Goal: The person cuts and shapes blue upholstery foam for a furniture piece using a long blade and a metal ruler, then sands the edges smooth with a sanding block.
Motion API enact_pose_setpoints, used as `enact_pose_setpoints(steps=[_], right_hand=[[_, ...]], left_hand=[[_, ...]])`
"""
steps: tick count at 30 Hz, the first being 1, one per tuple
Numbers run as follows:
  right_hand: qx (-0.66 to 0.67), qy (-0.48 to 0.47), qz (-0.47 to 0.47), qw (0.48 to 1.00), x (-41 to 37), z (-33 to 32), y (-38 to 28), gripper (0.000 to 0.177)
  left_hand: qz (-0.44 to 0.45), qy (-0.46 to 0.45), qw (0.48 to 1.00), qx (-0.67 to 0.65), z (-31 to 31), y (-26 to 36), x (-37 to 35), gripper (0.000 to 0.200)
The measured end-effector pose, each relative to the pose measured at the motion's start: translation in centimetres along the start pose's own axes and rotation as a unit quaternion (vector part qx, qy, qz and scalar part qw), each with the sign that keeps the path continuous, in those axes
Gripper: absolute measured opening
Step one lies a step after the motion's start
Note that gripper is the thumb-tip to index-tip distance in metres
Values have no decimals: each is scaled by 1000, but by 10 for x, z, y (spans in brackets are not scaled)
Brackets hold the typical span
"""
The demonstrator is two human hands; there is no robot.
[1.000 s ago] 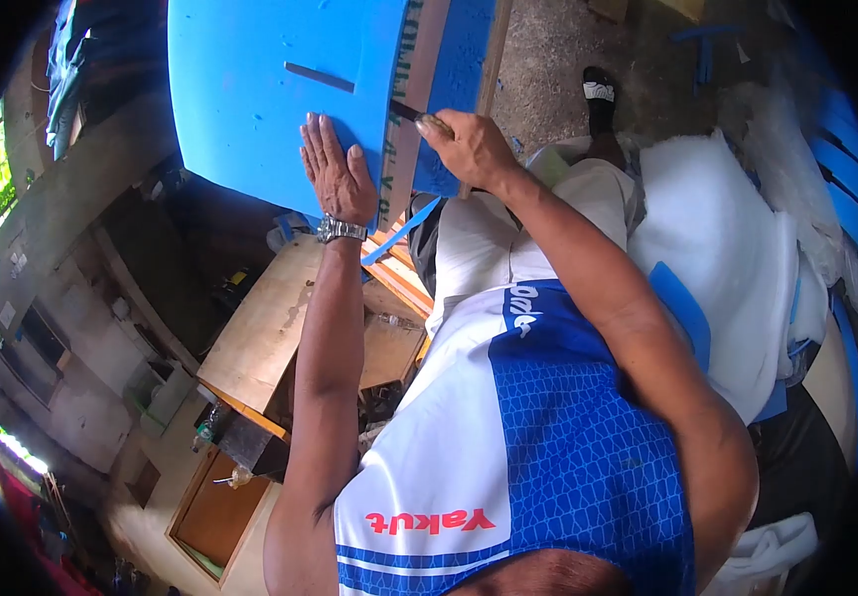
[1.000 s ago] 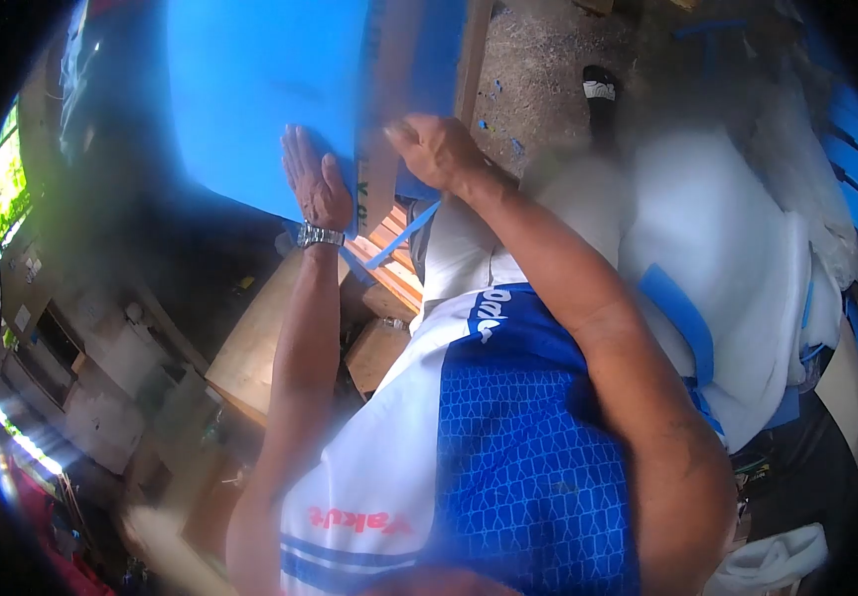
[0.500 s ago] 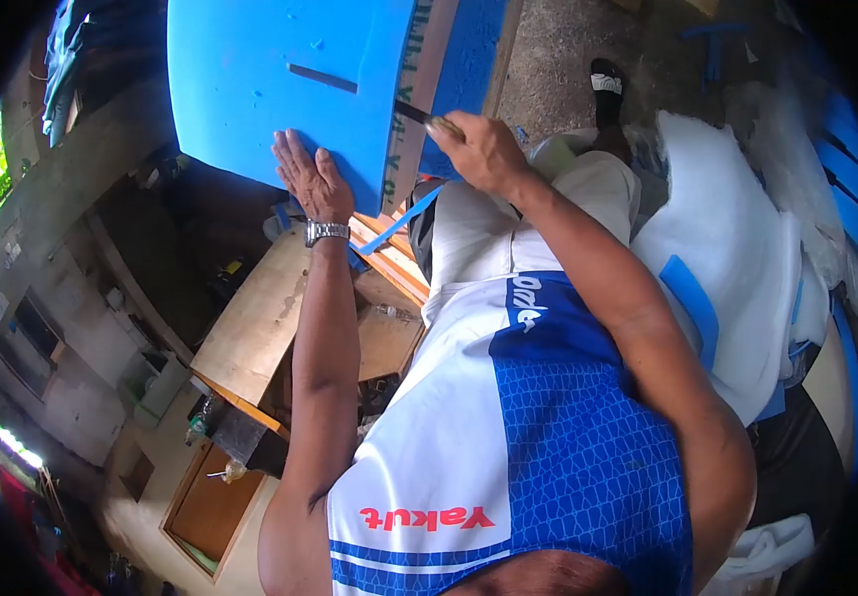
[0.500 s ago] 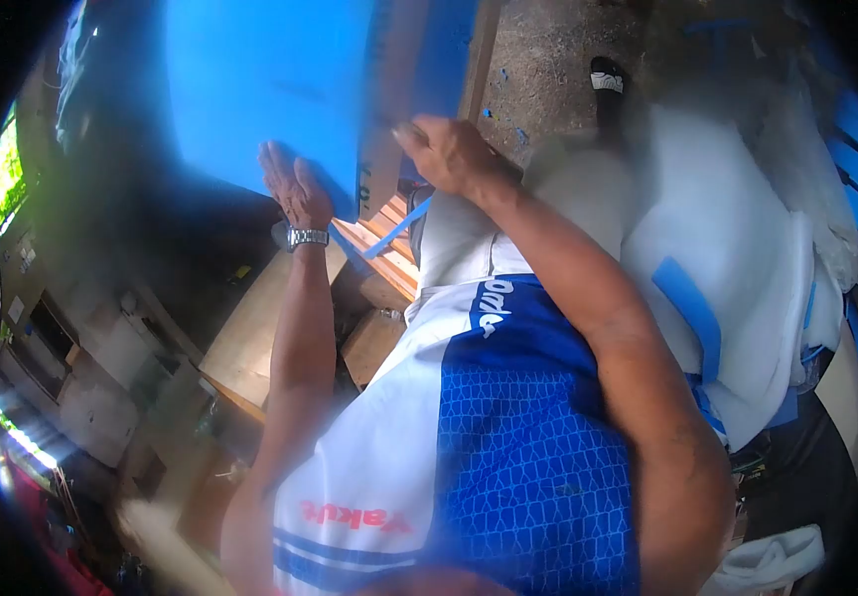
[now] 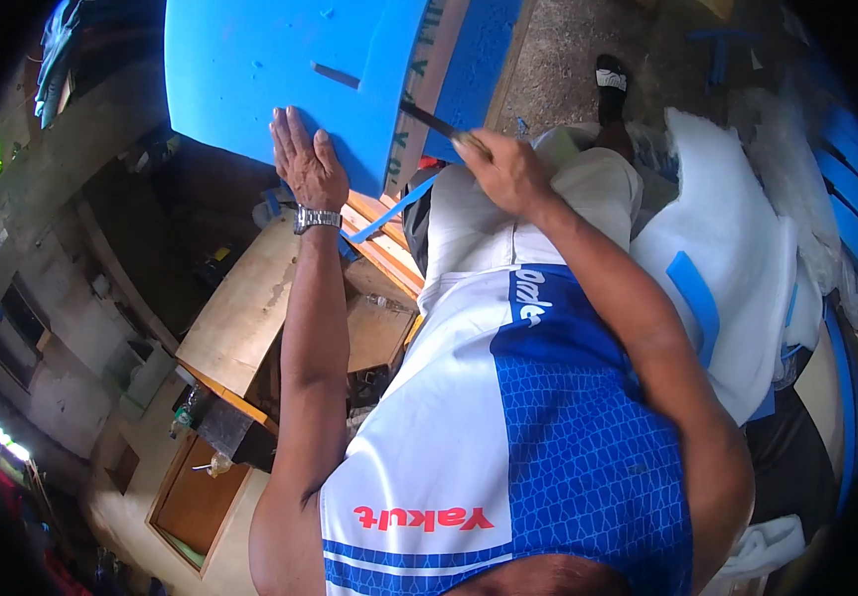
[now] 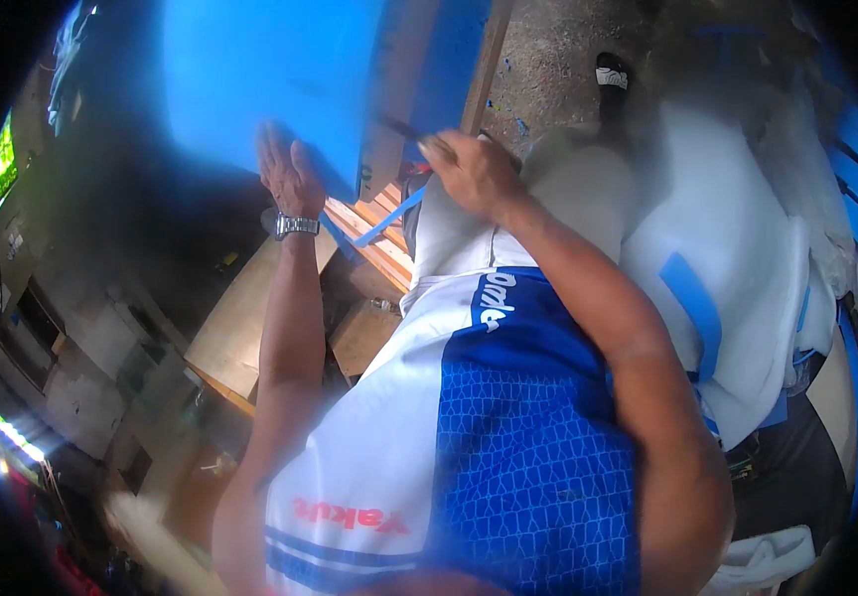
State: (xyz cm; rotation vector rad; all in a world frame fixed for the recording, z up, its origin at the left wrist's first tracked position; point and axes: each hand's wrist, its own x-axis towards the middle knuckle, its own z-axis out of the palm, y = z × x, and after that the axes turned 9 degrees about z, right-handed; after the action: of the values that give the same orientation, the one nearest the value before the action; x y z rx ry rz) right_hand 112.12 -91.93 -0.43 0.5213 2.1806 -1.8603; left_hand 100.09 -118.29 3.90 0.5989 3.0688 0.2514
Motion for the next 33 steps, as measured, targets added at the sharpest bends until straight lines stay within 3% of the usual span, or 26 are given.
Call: enact_pose_setpoints(steps=[5, 8, 10, 13, 16, 19, 21, 30, 33], right_hand=[[-4, -16, -10, 1000, 15, 13, -12, 23], [4, 1, -31, 1000, -26, 2, 14, 22], [17, -35, 22, 999, -51, -19, 16, 22], [12, -91, 81, 992, -53, -24, 27, 23], [-1, -93, 71, 993, -26, -12, 7, 27], [-36, -72, -11, 997, 8, 12, -5, 28], [-78, -55, -101, 990, 22, 19, -16, 28], [17, -105, 75, 992, -70, -20, 21, 20], [15, -36, -42, 998, -45, 2, 23, 20]], left_hand=[[56, 4, 998, 15, -16, -15, 5, 52], [75, 35, 995, -48, -35, -25, 29, 44], [201, 44, 978, -16, -45, -23, 68, 43], [394, 48, 916, 59, -74, 44, 129, 63], [398, -180, 894, 100, -75, 94, 156, 89], [420, -232, 871, 101, -60, 105, 174, 101], [417, -248, 867, 110, -62, 111, 179, 102], [404, -267, 867, 120, -59, 109, 182, 104], [403, -259, 870, 114, -58, 109, 183, 104]])
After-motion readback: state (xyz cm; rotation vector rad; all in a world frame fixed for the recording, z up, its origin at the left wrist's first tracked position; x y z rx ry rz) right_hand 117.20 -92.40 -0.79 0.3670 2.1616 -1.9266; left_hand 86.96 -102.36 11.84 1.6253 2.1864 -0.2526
